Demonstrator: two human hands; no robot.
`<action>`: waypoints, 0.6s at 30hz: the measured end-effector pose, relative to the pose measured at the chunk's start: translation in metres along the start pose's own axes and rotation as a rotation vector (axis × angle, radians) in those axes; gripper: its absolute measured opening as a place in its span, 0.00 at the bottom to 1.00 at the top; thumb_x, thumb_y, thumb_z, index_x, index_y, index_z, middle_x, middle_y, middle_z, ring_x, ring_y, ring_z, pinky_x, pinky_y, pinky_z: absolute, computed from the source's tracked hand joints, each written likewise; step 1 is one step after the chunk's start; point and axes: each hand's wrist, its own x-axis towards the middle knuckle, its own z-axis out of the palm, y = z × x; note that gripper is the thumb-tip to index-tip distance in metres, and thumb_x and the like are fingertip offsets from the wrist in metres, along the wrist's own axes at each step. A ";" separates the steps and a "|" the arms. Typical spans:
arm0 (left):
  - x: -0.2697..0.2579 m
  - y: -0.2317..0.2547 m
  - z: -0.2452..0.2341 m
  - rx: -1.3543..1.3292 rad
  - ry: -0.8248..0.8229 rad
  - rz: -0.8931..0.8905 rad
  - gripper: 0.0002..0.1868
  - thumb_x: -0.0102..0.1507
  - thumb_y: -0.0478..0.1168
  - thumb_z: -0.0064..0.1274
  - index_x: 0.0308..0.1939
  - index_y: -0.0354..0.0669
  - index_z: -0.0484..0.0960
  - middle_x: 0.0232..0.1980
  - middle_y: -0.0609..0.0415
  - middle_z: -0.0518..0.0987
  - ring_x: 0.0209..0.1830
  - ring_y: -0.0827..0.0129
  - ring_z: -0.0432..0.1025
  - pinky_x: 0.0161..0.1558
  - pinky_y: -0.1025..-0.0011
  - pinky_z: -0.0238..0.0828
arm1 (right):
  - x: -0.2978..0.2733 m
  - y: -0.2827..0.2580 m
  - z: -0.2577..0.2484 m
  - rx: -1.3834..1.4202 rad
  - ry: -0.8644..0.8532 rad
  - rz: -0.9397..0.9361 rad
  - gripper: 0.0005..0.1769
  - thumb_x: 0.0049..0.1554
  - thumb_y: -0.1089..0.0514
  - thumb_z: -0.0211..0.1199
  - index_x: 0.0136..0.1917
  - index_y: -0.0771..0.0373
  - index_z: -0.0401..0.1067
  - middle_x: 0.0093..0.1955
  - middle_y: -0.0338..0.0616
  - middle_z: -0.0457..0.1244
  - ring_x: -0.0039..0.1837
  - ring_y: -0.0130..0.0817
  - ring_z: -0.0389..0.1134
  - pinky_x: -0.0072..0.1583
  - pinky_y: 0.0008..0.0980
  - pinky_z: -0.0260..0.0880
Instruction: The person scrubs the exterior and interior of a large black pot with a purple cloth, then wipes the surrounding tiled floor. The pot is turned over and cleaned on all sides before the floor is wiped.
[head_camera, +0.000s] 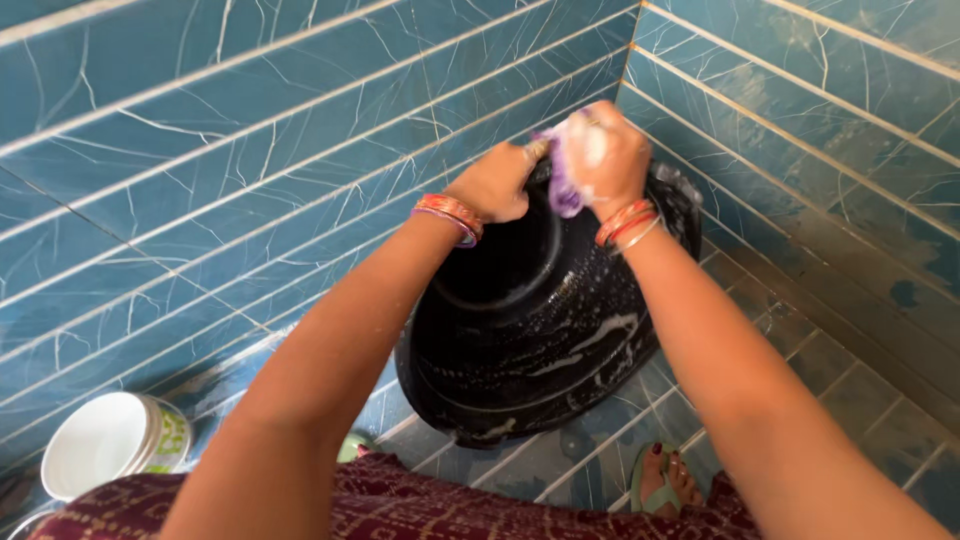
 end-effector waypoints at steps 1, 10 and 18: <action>-0.003 0.003 0.003 0.010 0.062 0.022 0.30 0.51 0.28 0.50 0.60 0.36 0.73 0.39 0.31 0.80 0.45 0.35 0.75 0.50 0.49 0.73 | 0.005 0.013 -0.001 0.019 0.034 0.056 0.14 0.65 0.52 0.62 0.46 0.64 0.78 0.41 0.55 0.70 0.41 0.50 0.74 0.46 0.45 0.75; 0.003 0.035 -0.007 -0.184 -0.047 -0.068 0.34 0.50 0.25 0.45 0.62 0.38 0.73 0.38 0.32 0.81 0.46 0.40 0.77 0.49 0.52 0.73 | -0.033 0.080 -0.009 -0.149 0.262 0.360 0.16 0.69 0.53 0.57 0.49 0.68 0.77 0.49 0.54 0.70 0.48 0.53 0.73 0.52 0.46 0.73; -0.015 0.031 -0.010 -0.205 0.066 -0.088 0.35 0.52 0.26 0.48 0.65 0.39 0.72 0.49 0.34 0.82 0.54 0.42 0.76 0.58 0.58 0.72 | -0.110 0.057 -0.012 -0.164 0.397 0.308 0.14 0.65 0.59 0.64 0.61 0.65 0.69 0.63 0.52 0.59 0.63 0.52 0.63 0.66 0.48 0.60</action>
